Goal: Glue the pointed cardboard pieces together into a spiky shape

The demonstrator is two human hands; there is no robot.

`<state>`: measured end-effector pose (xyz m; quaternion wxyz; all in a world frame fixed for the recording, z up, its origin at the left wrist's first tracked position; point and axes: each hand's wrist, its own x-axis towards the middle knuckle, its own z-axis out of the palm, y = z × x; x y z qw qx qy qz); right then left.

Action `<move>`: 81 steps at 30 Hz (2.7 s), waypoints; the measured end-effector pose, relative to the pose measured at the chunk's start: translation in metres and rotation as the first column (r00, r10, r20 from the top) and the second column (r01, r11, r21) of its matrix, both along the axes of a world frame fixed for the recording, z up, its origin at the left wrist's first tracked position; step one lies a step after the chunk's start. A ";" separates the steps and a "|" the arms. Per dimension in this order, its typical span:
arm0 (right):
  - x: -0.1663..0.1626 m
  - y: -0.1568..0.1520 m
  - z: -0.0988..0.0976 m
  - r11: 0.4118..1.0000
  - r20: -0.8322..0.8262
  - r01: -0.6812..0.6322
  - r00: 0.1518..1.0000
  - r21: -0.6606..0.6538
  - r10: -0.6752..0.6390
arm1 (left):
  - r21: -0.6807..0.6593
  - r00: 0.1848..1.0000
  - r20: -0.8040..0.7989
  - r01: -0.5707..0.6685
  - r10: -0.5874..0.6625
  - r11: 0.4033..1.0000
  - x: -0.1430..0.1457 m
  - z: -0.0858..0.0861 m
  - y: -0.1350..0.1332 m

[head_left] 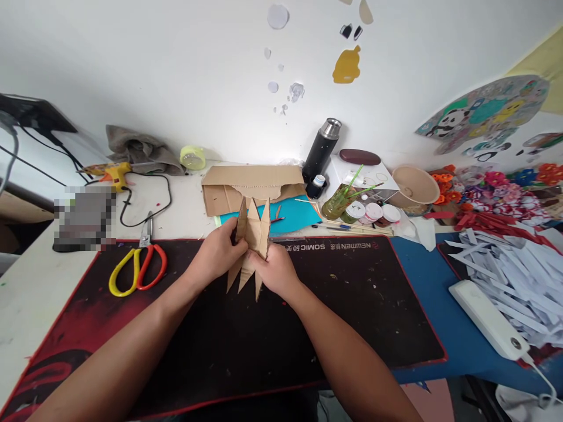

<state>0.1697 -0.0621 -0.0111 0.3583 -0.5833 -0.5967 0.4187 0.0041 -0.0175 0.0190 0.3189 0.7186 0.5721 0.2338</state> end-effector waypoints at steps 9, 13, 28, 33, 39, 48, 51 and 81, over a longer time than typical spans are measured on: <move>0.003 0.004 -0.007 0.995 -0.024 0.102 0.994 0.003 -0.102 | -0.126 0.988 0.097 0.129 -0.117 0.984 0.001 -0.008 -0.014; 0.009 0.006 -0.007 0.994 -0.034 0.110 0.993 0.010 -0.109 | -0.182 0.986 0.086 0.159 -0.145 0.970 0.002 -0.008 -0.015; 0.008 0.006 -0.005 0.996 0.027 0.066 0.997 0.052 -0.068 | -0.044 0.993 -0.065 0.092 -0.094 0.995 0.003 0.001 -0.006; 0.007 0.004 -0.003 1.000 0.079 0.014 0.997 0.026 -0.016 | 0.068 0.994 -0.107 -0.023 0.031 0.997 0.005 0.003 0.012; 0.006 0.003 -0.003 1.000 0.068 0.026 0.997 0.005 -0.026 | 0.070 0.992 -0.123 -0.030 0.039 0.997 0.016 0.008 0.026; 0.007 0.003 -0.002 0.999 0.096 0.037 0.995 0.002 -0.037 | -0.023 0.999 0.032 0.013 -0.012 1.000 0.013 -0.009 0.011; 0.006 0.003 -0.002 0.999 0.096 0.034 0.995 0.002 -0.034 | -0.109 0.976 0.211 0.069 -0.044 0.992 0.007 -0.015 0.004; 0.011 0.006 -0.006 0.998 0.068 0.066 0.995 0.007 -0.067 | 0.132 0.944 -0.331 0.034 0.012 0.991 0.038 0.015 0.040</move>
